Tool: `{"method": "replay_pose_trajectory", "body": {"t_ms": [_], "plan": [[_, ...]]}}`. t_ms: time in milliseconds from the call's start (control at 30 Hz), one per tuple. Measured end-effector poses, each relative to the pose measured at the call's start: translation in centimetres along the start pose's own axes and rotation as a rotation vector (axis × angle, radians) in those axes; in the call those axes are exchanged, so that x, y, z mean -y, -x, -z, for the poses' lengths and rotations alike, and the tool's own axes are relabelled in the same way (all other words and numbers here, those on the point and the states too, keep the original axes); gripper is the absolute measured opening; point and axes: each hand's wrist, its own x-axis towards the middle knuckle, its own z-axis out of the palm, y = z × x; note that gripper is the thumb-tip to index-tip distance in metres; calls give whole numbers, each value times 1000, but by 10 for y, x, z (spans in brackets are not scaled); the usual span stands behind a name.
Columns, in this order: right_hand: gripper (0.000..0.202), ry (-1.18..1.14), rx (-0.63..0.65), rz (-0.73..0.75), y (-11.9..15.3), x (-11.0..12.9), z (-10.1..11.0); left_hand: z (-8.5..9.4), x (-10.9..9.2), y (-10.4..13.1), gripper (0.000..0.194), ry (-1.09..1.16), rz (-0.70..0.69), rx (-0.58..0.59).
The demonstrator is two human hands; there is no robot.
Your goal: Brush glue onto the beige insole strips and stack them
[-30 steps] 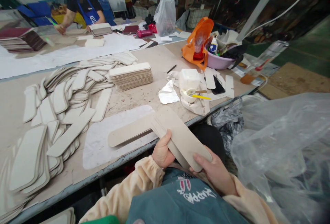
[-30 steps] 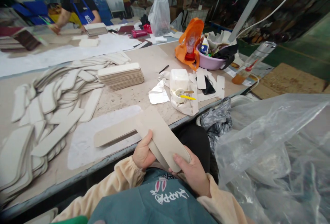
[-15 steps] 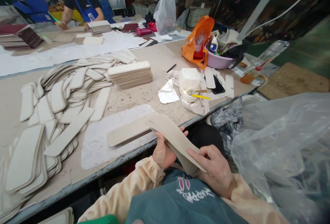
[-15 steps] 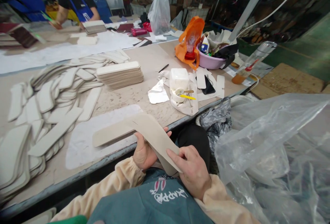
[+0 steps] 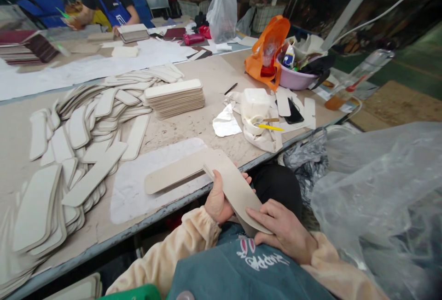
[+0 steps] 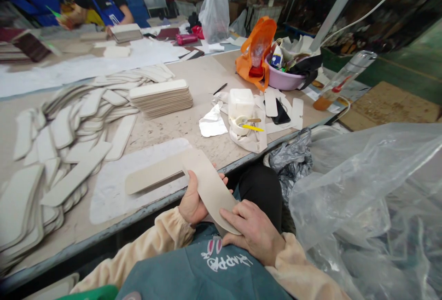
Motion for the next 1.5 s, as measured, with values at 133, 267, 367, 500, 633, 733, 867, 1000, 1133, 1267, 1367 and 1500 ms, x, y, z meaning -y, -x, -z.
{"method": "replay_pose_trajectory", "body": {"t_ms": [133, 267, 367, 500, 633, 733, 867, 1000, 1133, 1267, 1367, 1500], "plan": [[44, -14, 30, 16, 3, -1, -2, 0, -1, -1, 66, 17, 15, -36], [41, -82, 68, 23, 3, -1, 0, -1, -3, 0, 65, 41, 18, -22], [39, -175, 55, 3, 2, 0, 3, -1, -3, 0, 67, 41, 11, -9], [35, -410, -70, -106, 2, 5, 9, 2, -2, 1, 73, 34, 1, 52], [34, -582, -194, -308, 3, 10, 8, 2, -3, 1, 78, 52, 21, 81], [36, -696, -331, -414, 5, 12, 3, 2, -3, 1, 81, 78, 37, 111], [37, -736, -422, -430, 6, 10, 0, 4, -4, 0, 88, 107, 58, 144], [31, -433, -369, -228, 4, 7, 8, 7, -3, 1, 91, 101, 82, 149], [32, -116, -122, 32, -1, 4, 13, 8, -2, 4, 84, 42, -1, 189], [47, -38, 1, 7, -2, 0, 4, 6, -5, 8, 78, -50, -86, 130], [80, -193, -88, -222, -7, -6, -8, 3, -8, 11, 72, -74, -138, 130], [76, -432, 73, -514, -32, -14, -16, 1, -14, 15, 65, -86, -188, 131]]}}
